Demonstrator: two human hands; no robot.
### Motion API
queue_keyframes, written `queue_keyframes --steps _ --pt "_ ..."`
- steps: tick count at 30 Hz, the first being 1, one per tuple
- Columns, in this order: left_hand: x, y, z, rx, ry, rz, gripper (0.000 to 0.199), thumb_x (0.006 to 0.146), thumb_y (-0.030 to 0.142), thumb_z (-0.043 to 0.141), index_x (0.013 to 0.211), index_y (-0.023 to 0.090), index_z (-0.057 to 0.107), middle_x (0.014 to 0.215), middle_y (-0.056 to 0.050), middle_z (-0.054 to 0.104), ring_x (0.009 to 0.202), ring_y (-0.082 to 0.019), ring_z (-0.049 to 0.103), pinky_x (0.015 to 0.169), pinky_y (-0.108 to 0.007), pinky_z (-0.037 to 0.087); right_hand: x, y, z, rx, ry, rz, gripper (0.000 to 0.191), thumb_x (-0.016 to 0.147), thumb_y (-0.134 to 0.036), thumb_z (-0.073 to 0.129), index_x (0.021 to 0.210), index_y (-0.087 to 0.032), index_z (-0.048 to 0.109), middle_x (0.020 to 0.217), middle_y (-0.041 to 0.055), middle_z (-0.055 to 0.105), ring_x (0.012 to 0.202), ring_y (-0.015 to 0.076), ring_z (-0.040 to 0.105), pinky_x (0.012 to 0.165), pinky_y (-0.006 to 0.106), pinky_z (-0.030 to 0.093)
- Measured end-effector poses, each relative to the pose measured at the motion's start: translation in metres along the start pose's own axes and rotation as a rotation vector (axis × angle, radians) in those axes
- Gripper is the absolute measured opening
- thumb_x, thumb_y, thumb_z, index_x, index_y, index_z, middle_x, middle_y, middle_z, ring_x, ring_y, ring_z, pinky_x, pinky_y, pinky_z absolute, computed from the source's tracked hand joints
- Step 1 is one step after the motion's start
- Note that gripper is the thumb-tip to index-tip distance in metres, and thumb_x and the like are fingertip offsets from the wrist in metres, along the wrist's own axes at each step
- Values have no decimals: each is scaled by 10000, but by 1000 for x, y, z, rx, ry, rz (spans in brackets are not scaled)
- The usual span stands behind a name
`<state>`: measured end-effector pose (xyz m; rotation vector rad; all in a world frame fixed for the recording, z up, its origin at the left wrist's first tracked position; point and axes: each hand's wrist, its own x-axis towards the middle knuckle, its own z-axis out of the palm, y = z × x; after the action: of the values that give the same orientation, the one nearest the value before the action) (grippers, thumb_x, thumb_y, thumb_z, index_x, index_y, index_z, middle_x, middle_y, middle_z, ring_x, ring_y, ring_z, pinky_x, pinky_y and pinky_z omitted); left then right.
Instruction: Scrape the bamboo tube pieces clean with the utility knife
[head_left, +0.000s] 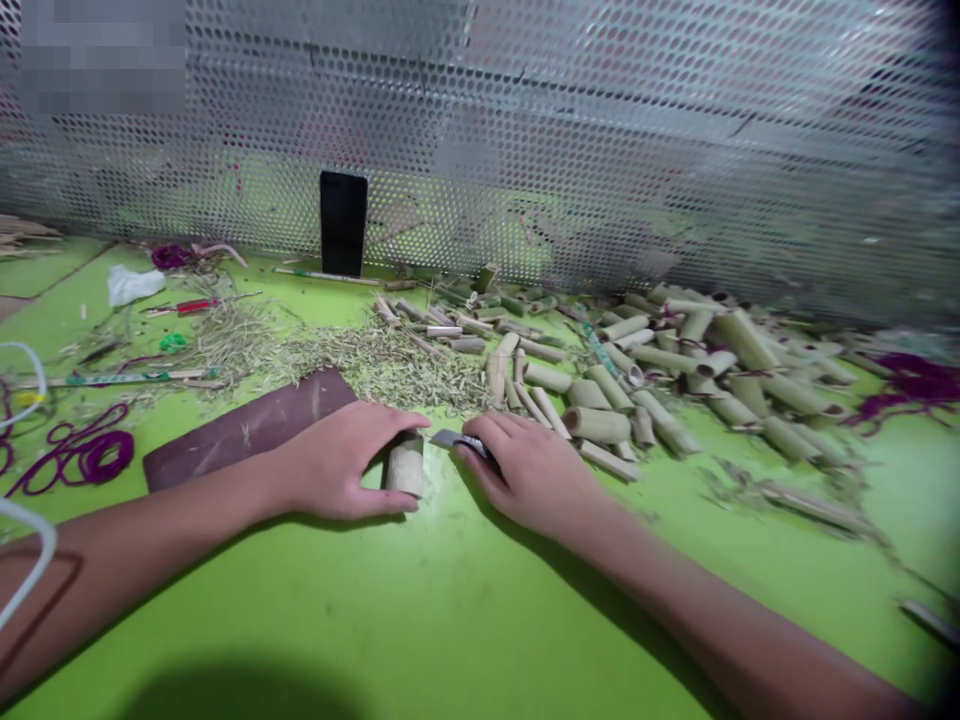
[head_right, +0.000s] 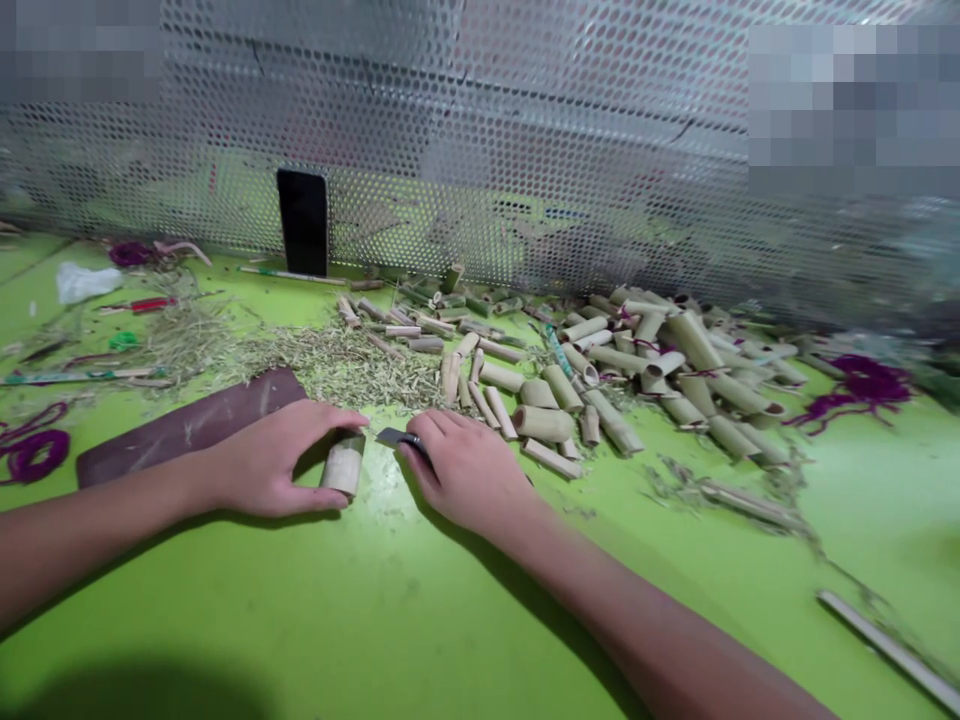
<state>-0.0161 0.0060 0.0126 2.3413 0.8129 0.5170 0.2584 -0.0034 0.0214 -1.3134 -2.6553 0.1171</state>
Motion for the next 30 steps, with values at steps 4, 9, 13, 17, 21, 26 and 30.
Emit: queue_keyframes --steps 4,9,13,17,21,26,30 --pt "0 -1 0 -5 -10 1 777 917 674 719 1492 195 511 1346 -165 698 1197 -374 664 1096 -560 486 -2 0 1 48 74 14 319 1108 -342 397 1043 -165 654 940 114 741 750 223 687 619 329 492" --pt "2 0 1 9 -5 -9 719 941 661 687 1481 215 523 1319 -146 710 1165 -358 672 1075 -537 490 -3 -4 4 121 10 8 395 1124 -413 357 1062 -159 652 912 93 729 535 147 573 492 284 405" --pt "2 0 3 8 -7 31 659 953 633 675 1440 206 553 1265 -140 726 1127 -343 682 1063 -512 494 -5 -7 3 167 -10 -39 408 1131 -373 295 1060 -165 639 889 81 712 555 141 569 520 280 410" --pt "2 2 7 9 -13 73 681 953 649 670 1420 165 567 1237 -162 729 1105 -349 685 1057 -525 493 -7 -10 4 153 16 -133 321 1074 -303 341 975 -175 618 792 41 661 557 135 544 543 274 405" --pt "2 4 7 13 -16 62 678 950 645 673 1426 173 571 1228 -156 736 1088 -343 692 1051 -521 502 -6 -13 7 135 13 -149 261 1043 -257 385 979 -172 623 797 38 662 554 129 539 538 264 403" --pt "2 3 7 11 -18 65 681 946 656 669 1438 196 565 1252 -151 733 1099 -348 692 1046 -525 503 -4 -14 8 74 22 -159 279 1084 -274 413 1147 -160 660 926 90 742 694 181 664 606 292 486" --pt "2 2 8 3 -12 46 739 936 673 676 1485 205 518 1283 -158 724 1124 -364 692 1046 -535 503 -5 -12 10 130 82 -126 243 1095 -288 459 1190 -167 647 1002 105 765 744 189 707 622 296 539"
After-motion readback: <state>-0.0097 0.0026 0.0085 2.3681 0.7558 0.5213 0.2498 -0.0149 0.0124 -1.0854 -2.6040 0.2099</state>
